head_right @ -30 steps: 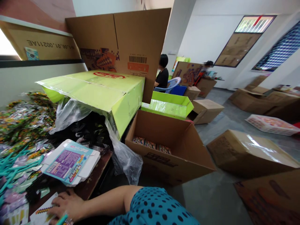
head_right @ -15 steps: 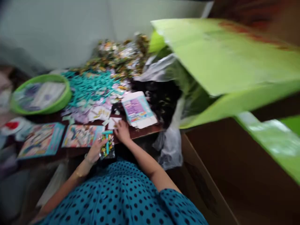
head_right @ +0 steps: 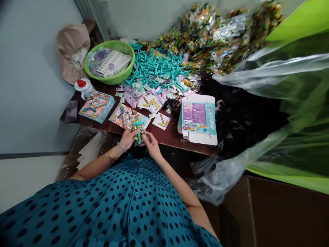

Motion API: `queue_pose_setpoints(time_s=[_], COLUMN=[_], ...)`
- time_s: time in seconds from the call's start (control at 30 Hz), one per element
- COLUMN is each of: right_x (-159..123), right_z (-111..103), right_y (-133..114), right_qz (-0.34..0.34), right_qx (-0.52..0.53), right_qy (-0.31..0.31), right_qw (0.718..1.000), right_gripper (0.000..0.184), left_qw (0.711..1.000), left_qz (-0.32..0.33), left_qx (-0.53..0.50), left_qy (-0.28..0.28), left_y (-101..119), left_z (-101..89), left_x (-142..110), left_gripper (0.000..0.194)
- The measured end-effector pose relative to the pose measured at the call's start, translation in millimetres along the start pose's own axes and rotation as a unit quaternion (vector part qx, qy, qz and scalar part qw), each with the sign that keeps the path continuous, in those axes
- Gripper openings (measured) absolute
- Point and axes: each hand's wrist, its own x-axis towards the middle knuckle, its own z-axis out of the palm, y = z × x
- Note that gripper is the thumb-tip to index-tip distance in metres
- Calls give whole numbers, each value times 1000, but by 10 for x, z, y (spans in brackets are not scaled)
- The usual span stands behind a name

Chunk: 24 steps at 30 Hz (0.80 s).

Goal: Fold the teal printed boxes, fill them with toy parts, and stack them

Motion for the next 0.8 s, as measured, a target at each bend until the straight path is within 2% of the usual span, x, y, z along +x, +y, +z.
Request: queue_pose_setpoints(time_s=[0.13, 0.37, 0.5, 0.8], right_x=[-2, -28, -25, -19], right_z=[54, 100, 81, 106], right_y=[-35, -93, -113, -52], right_qz=[30, 7, -1, -2], right_qx=[14, 24, 15, -1], right_qy=[19, 42, 49, 27], right_qw=[999, 999, 999, 1000], right_gripper=[49, 44, 48, 47], left_qw=[999, 998, 997, 995], left_qz=[12, 2, -23, -68], left_qx=[35, 48, 35, 15], left_qy=[-21, -34, -68, -72], left_y=[-65, -138, -89, -41], left_z=[68, 105, 129, 28], left_x=[-46, -91, -85, -36], left_gripper=[37, 36, 42, 44])
